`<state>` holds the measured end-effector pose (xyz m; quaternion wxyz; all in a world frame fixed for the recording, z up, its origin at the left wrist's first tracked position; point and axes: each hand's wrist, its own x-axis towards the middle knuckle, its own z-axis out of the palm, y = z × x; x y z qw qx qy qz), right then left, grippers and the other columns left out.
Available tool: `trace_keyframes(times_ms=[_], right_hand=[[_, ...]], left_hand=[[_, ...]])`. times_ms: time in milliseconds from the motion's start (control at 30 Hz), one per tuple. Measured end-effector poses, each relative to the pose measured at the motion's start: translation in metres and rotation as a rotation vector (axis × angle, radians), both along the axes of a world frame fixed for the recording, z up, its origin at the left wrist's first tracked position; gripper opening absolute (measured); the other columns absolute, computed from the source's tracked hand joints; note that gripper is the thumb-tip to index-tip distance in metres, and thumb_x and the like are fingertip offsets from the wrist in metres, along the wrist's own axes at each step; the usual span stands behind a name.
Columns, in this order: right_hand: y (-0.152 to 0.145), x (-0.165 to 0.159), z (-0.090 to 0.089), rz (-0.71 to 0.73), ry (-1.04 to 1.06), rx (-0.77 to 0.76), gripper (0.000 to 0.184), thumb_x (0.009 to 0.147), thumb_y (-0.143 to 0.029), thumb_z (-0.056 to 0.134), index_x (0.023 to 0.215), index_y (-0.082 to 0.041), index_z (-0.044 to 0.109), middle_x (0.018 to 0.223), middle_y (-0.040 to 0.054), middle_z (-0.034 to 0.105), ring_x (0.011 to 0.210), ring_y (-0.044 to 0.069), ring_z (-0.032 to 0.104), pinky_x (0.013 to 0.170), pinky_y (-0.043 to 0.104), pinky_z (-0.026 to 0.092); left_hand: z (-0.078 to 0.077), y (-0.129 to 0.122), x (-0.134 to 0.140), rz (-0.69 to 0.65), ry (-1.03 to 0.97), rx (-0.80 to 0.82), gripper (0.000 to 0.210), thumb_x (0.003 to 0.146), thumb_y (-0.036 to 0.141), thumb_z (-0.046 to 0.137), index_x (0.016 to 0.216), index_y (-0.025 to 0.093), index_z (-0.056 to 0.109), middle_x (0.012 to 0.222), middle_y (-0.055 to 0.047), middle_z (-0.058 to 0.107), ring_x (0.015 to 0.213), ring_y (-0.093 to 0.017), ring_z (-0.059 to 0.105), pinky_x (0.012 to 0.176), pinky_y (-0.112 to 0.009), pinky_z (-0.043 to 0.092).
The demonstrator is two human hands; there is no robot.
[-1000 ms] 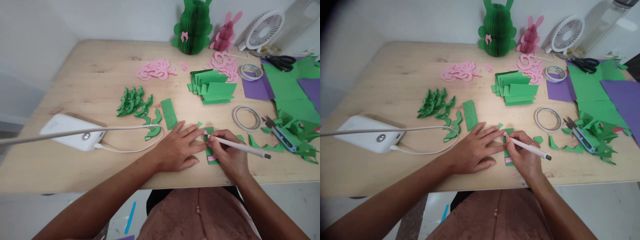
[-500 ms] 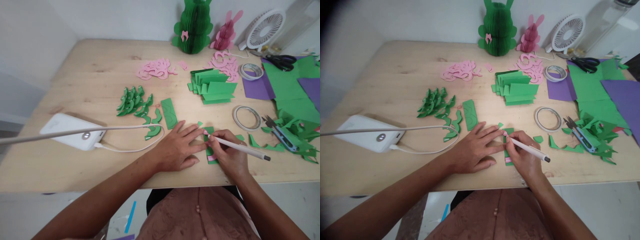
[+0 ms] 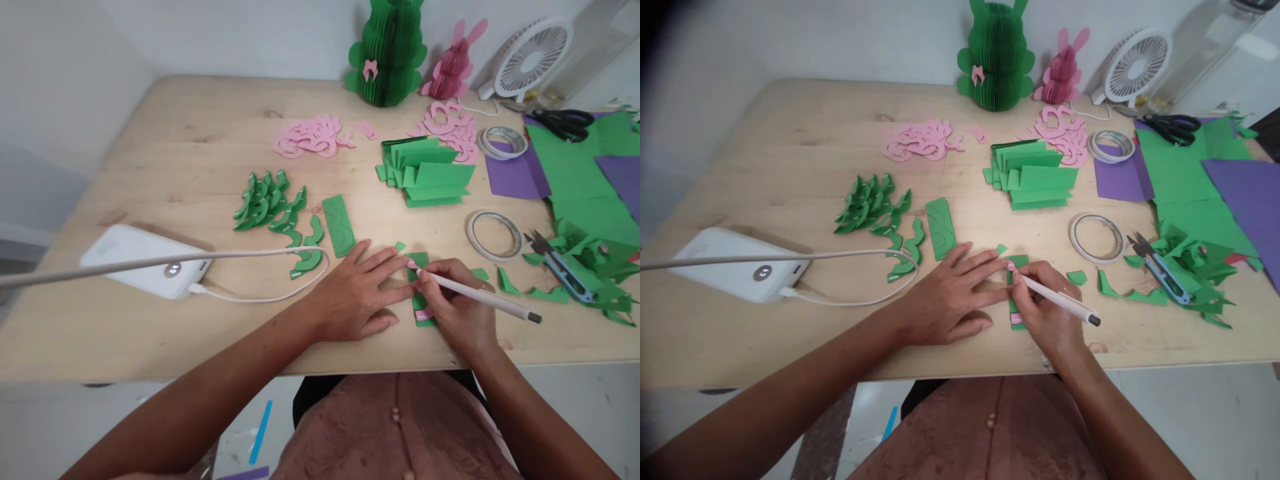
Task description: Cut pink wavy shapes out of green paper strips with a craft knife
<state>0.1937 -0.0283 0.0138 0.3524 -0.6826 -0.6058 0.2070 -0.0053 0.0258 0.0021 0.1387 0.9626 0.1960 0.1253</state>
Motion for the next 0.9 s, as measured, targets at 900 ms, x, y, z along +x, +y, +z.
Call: trace_keyframes(times_ms=[900], right_hand=[[-0.0048, 0.002, 0.0003, -0.013, -0.022, 0.028, 0.012, 0.086, -0.032, 0.061, 0.081, -0.022, 0.063, 0.068, -0.0014, 0.07, 0.054, 0.013, 0.064, 0.05, 0.025, 0.051]], left_hand=[[0.0009, -0.0001, 0.0003, 0.005, 0.001, -0.005, 0.051, 0.093, 0.042, 0.057, 0.142, 0.028, 0.049, 0.154, -0.012, 0.039, 0.144, -0.035, 0.031, 0.114, -0.061, 0.021]])
